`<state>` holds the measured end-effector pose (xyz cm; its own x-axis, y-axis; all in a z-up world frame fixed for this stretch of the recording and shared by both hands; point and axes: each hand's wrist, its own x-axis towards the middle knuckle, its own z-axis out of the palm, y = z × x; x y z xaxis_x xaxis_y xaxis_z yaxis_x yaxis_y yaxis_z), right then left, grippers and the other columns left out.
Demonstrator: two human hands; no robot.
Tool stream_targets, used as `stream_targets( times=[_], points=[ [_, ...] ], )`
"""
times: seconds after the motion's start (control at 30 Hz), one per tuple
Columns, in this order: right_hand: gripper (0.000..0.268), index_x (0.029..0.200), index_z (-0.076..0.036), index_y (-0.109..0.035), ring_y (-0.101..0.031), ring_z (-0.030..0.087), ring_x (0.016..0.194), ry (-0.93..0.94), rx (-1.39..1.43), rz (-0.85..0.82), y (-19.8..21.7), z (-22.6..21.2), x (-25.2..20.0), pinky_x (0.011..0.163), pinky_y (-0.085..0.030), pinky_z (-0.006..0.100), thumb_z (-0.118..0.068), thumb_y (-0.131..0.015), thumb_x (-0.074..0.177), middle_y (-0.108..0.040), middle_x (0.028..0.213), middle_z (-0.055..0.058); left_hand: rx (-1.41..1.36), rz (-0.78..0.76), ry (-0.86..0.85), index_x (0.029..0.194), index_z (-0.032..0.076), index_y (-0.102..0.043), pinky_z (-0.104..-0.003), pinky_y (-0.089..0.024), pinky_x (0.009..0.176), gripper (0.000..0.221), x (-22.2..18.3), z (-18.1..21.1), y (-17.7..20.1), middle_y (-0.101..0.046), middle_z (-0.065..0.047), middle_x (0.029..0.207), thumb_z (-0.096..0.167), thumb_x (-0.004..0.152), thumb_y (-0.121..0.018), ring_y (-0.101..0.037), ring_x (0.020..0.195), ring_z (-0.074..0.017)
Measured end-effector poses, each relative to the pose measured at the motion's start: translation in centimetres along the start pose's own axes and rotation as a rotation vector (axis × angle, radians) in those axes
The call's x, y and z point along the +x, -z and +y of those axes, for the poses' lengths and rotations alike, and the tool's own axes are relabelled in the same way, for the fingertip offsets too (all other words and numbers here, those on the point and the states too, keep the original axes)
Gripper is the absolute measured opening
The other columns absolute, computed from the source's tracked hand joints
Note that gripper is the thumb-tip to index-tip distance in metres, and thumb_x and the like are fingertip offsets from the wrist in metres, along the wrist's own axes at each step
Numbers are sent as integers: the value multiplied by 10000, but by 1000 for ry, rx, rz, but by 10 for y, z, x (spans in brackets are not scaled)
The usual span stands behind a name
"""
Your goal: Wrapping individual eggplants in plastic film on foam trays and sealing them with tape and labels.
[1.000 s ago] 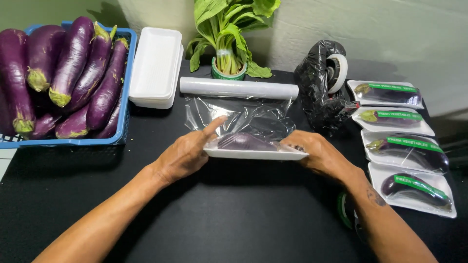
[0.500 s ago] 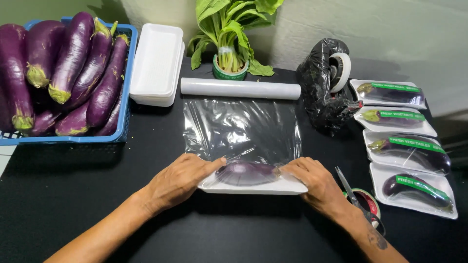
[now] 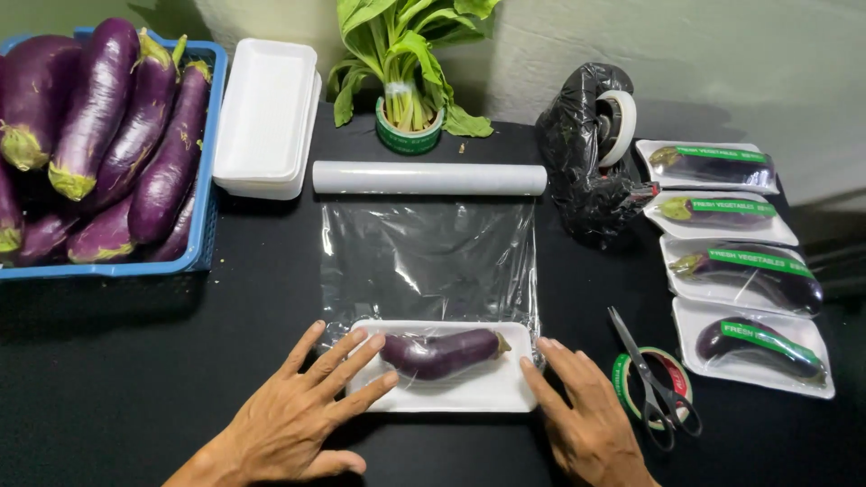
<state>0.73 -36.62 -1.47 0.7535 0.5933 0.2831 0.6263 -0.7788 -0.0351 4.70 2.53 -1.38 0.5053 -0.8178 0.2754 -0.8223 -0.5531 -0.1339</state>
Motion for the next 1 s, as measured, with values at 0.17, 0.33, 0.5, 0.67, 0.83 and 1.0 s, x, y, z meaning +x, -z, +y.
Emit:
stream_targets(
  times=[0.17,0.33,0.5,0.67,0.83,1.0],
  points=[
    [332,1246,-309,-771,-722,188,964,-830,-426,71,26,27,-49,797,-551,364,-352,-706,924,-772,1109,-71,-155,185,209,1422,62,-558,-532,-331,1172,535,35,-8,-1,-602,-146,1438,388,998,-568,-498,1420,-347],
    [551,1398,-482,-597,-712,200,1117,-1160,-275,-394,44,50,-71,930,-590,411,-438,-656,852,-751,1145,-68,-53,240,383,1422,98,-586,-490,-400,1073,467,100,-62,-33,-600,-137,1437,254,983,-619,-527,1360,-311],
    [610,1459,-504,-528,-651,162,1284,-1217,-100,-559,46,65,-71,1063,-569,399,-437,-686,873,-705,1296,-32,111,119,497,1506,180,-498,-500,-389,1015,652,147,-127,-85,-592,-104,1425,424,932,-686,-517,1341,-324],
    [715,1458,-538,-470,-743,198,1030,-965,-231,-529,26,82,-107,797,-653,392,-564,-701,782,-755,1082,-138,251,204,437,1259,174,-644,-444,-452,784,480,168,-160,-104,-690,-71,1102,-35,829,-683,-638,983,-300],
    [694,1423,-489,-522,-734,161,941,-922,-172,-502,11,100,-122,828,-623,343,-519,-752,768,-749,1000,-136,241,210,422,1237,183,-662,-468,-460,796,456,172,-171,-111,-681,-86,1120,-25,831,-673,-639,976,-314],
    [588,1335,-595,-648,-699,92,609,-1150,124,-631,65,110,-56,715,-562,207,-421,-801,794,-783,1149,-261,221,231,409,1256,177,-649,-462,-467,798,483,170,-170,-112,-684,-105,1176,-27,822,-702,-637,1025,-319]
  ],
)
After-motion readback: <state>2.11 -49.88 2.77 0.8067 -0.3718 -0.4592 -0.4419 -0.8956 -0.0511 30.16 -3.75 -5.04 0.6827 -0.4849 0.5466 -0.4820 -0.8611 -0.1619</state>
